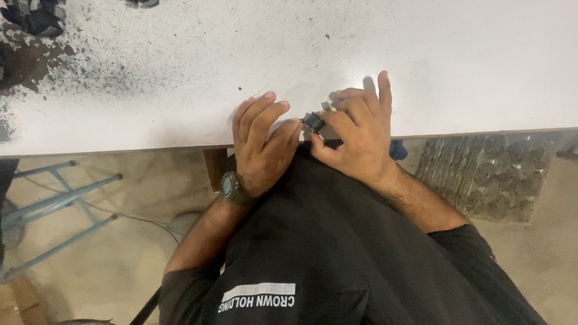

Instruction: The person sits at a white workbench and assembles small black plastic hub-like components, fitting parts together by hand and using a small hand tool to press or tighten pieces. Completed assemblies are set aside on the table as more units are worked on one at a time.

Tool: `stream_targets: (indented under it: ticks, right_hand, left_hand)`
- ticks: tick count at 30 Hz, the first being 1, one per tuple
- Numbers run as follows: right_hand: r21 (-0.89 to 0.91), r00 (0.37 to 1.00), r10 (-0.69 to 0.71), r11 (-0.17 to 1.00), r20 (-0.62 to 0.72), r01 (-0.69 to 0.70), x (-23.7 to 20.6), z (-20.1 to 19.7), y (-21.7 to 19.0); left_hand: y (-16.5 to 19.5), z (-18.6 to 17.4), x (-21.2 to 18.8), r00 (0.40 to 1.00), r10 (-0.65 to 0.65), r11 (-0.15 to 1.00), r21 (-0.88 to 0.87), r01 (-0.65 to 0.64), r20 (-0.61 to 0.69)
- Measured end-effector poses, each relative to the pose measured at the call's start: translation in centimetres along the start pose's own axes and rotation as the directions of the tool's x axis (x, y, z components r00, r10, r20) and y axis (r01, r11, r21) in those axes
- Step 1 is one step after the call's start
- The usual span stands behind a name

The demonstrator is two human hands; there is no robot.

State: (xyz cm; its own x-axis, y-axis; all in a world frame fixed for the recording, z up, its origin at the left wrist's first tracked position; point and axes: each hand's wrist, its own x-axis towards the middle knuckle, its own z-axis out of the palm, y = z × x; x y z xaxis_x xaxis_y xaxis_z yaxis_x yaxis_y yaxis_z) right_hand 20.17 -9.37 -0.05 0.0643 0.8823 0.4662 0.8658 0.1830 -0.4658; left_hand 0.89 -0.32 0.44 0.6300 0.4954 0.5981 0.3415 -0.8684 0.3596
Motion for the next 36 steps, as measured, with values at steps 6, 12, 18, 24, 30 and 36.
stream_targets:
  ticks: [6, 12, 18, 24, 30, 36]
  right_hand:
    - [-0.009, 1.000, 0.008, 1.000, 0.003, -0.008, -0.3, 0.2, 0.3]
    - [-0.043, 1.000, -0.029, 0.999, 0.005, 0.029, -0.5, 0.3, 0.5]
    - [-0.019, 1.000, -0.007, 1.000, -0.017, 0.007, -0.4, 0.4, 0.5]
    - [0.018, 1.000, 0.010, 1.000, 0.014, -0.010, -0.2, -0.1, 0.3]
    - [0.056, 0.999, -0.035, 0.998, 0.024, 0.033, -0.1, -0.3, 0.5]
    - [0.010, 0.998, -0.050, 0.999, 0.047, 0.050, -0.3, -0.2, 0.6]
  left_hand:
    - [-0.1, 0.2, 0.1, 1.000, -0.008, 1.000, -0.007, 0.008, -0.002]
    - [0.3, -0.2, 0.1, 0.992, -0.112, 0.988, -0.098, 0.117, 0.061]
    - [0.0, 0.0, -0.1, 0.999, 0.033, 0.998, 0.044, -0.034, 0.037]
    - [-0.2, -0.8, 0.7, 0.969, 0.217, 0.968, 0.102, -0.229, 0.118]
    - [-0.8, -2.2, 3.5, 0.960, 0.153, 0.979, -0.171, -0.114, 0.233]
    - [-0.7, -3.0, 4.9, 0.909, -0.121, 0.881, -0.379, 0.283, 0.399]
